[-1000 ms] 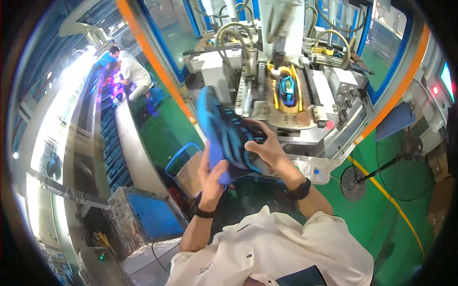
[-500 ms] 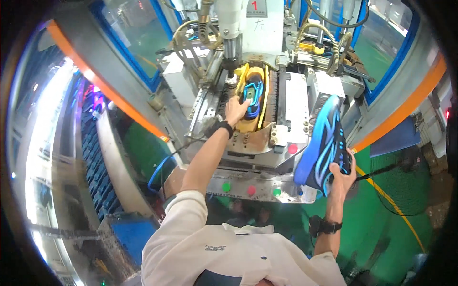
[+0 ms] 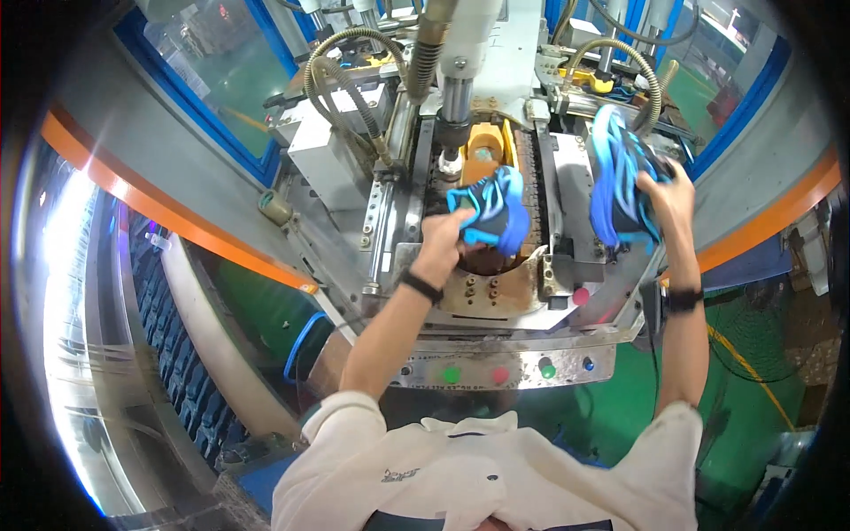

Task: Operating a shoe-lasting machine to shape and bond the upper material of blue athletic shoes.

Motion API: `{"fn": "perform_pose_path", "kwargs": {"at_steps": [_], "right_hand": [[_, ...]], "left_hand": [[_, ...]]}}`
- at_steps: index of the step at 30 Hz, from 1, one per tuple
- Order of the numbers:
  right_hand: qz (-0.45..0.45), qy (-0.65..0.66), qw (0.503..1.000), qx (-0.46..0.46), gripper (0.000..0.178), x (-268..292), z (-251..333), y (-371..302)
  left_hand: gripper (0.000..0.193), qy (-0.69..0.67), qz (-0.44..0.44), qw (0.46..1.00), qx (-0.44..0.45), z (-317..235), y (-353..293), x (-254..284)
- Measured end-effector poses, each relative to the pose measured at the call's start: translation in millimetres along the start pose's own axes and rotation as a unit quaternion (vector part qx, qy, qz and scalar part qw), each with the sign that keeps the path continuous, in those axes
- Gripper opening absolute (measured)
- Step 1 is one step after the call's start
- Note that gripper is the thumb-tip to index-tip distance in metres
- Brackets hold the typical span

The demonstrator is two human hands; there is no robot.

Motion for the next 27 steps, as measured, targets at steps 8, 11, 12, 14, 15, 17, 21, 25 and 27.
{"fn": "perform_pose_path", "kwargs": {"at_steps": [8, 11, 12, 14, 15, 17, 21, 25, 27], "right_hand": [[0.281, -0.163, 0.945, -0.041, 0.058, -232.4, 65.9, 104.4], [0.272, -0.178, 0.945, -0.046, 0.049, -290.7, 73.9, 79.6], [0.235, -0.19, 0.953, -0.029, 0.042, -308.3, 66.8, 75.6], [0.171, -0.194, 0.966, 0.009, 0.041, -352.9, 37.0, 63.2], [0.153, -0.215, 0.964, -0.005, 0.042, -370.2, 36.9, 50.1], [0.094, -0.219, 0.969, 0.055, 0.045, -361.8, 47.6, 36.8], [0.085, -0.22, 0.968, 0.083, 0.058, -334.6, 50.5, 13.4], [0.083, 0.083, 0.927, 0.357, 0.03, -289.1, 117.1, -147.6], [0.17, 0.052, 0.914, 0.364, 0.026, -297.4, 122.8, -241.2]], "left_hand": [[0.029, 0.081, -0.103, 0.991, 0.013, -31.7, -225.7, 30.5], [0.033, 0.07, -0.143, 0.986, -0.052, -35.8, -294.1, 68.6], [0.031, 0.084, -0.161, 0.979, -0.094, -39.7, -312.8, 76.6], [0.025, 0.084, -0.224, 0.958, -0.158, -43.8, -350.1, 88.0], [0.023, 0.099, -0.261, 0.943, -0.179, -42.6, -366.6, 94.2], [0.021, 0.082, -0.3, 0.926, -0.215, -34.7, -390.6, 101.1], [0.023, 0.038, -0.394, 0.886, -0.243, -1.0, -438.8, 116.1], [0.025, 0.013, -0.446, 0.859, -0.252, 36.3, -470.1, 120.8], [0.026, -0.009, -0.46, 0.859, -0.223, 49.2, -471.6, 117.1]]}}
Point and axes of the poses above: each hand's wrist, its own y-axis towards the middle knuckle, its own x-axis out of the back of the hand, z = x × y, the point moved 7 cm from there along y, towards the middle knuckle, and after that the axes turned 15 degrees about z, right-handed, at the moved point
